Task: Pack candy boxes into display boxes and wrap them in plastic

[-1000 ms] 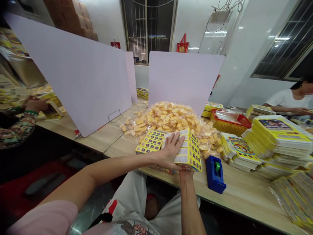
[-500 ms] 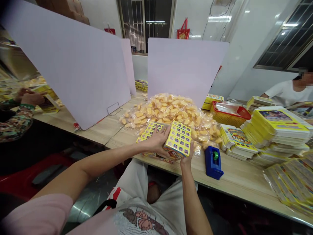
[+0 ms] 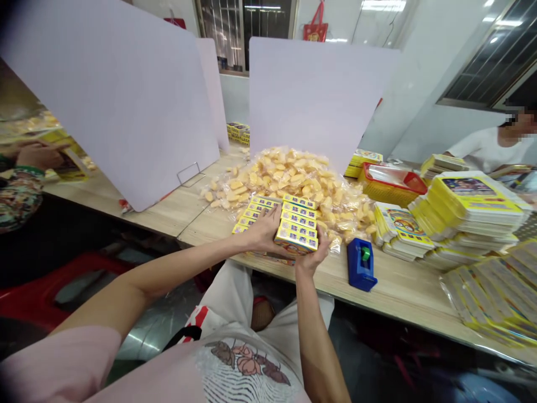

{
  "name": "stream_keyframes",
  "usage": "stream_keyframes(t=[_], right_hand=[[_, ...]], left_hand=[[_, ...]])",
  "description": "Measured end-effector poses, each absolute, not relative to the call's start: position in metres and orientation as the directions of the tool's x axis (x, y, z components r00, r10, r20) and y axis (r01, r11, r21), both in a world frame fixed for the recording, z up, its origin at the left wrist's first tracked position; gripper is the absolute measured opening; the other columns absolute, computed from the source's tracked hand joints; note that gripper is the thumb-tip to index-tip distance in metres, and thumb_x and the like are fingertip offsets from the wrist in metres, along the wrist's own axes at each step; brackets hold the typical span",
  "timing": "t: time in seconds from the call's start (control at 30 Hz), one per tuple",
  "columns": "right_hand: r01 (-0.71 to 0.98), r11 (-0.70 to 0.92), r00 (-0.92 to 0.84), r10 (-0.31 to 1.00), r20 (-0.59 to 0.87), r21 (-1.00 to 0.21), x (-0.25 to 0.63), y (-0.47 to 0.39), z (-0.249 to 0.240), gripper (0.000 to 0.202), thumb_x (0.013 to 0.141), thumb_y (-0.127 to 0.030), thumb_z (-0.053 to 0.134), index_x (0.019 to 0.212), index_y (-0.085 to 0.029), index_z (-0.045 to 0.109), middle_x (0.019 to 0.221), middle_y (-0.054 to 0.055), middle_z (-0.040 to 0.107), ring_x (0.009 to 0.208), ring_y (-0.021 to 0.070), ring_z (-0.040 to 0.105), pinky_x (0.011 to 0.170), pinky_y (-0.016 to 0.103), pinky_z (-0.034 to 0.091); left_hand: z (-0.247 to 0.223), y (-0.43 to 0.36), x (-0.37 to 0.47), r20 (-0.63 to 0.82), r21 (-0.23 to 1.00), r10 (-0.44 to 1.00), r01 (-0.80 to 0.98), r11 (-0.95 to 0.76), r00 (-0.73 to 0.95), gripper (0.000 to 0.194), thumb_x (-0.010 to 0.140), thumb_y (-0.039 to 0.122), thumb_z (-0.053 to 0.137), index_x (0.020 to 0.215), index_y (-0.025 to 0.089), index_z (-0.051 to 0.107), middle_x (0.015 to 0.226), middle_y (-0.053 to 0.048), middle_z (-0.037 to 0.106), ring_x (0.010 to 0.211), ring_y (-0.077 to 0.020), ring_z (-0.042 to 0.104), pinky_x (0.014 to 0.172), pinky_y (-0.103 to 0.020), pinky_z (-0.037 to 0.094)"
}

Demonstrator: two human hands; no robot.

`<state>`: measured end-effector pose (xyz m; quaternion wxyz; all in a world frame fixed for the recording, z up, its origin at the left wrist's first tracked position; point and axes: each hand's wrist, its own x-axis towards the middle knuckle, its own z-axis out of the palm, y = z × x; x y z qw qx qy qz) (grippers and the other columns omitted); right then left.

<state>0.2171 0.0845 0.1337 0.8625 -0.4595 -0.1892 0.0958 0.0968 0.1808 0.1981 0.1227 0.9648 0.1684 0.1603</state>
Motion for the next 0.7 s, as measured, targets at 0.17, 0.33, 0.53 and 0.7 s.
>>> stream_keyframes(t=[0.17,0.33,0.53,0.7], right_hand=[[-0.046,0.586,0.945,0.287,0.154,-0.809,0.219,0.081,0.123,0.061,0.091,-0.066,0.025,0.109,-0.019,0.06,0.114,0.008,0.066,0.112,0.0245,0.063,0.099,0.047,0.046],[-0.027,0.485,0.942,0.305,0.141,-0.874,0.221,0.075,0.116,0.065,0.091,-0.064,0.022,0.115,-0.016,0.059,0.114,0.011,0.066,0.11,0.0266,0.064,0.097,0.048,0.048],[0.693,0.066,0.628,0.432,0.647,-0.718,0.238,0.052,0.18,0.06,0.097,-0.05,0.031,0.145,-0.014,0.037,0.152,0.015,0.036,0.142,0.0276,0.03,0.115,0.052,0.024],[0.985,-0.079,0.134,0.915,0.38,-0.156,0.241,0.09,0.229,0.064,0.097,-0.052,0.029,0.148,-0.014,0.032,0.156,0.014,0.029,0.147,0.0298,0.016,0.116,0.056,0.013]], left_hand=[[0.199,0.167,0.099,0.318,0.166,0.304,0.263,-0.95,0.898,0.119,0.067,0.075,0.061,0.145,-0.002,0.017,0.149,-0.034,0.026,0.141,-0.0418,0.022,0.112,-0.058,0.017],[0.196,0.166,0.099,0.304,0.124,0.342,0.319,-0.94,0.889,0.122,0.066,0.08,0.058,0.147,0.0,0.016,0.15,-0.032,0.025,0.141,-0.045,0.016,0.11,-0.066,0.012],[0.197,0.171,0.102,0.319,0.183,0.427,0.387,-0.904,0.846,0.133,0.048,0.08,0.071,0.143,-0.002,0.027,0.138,-0.031,0.042,0.13,-0.0436,0.036,0.111,-0.059,0.022],[0.206,0.178,0.088,0.302,0.168,0.386,0.35,-0.921,0.871,0.126,0.044,0.075,0.077,0.139,0.002,0.037,0.142,-0.03,0.04,0.135,-0.0462,0.032,0.112,-0.064,0.018]])
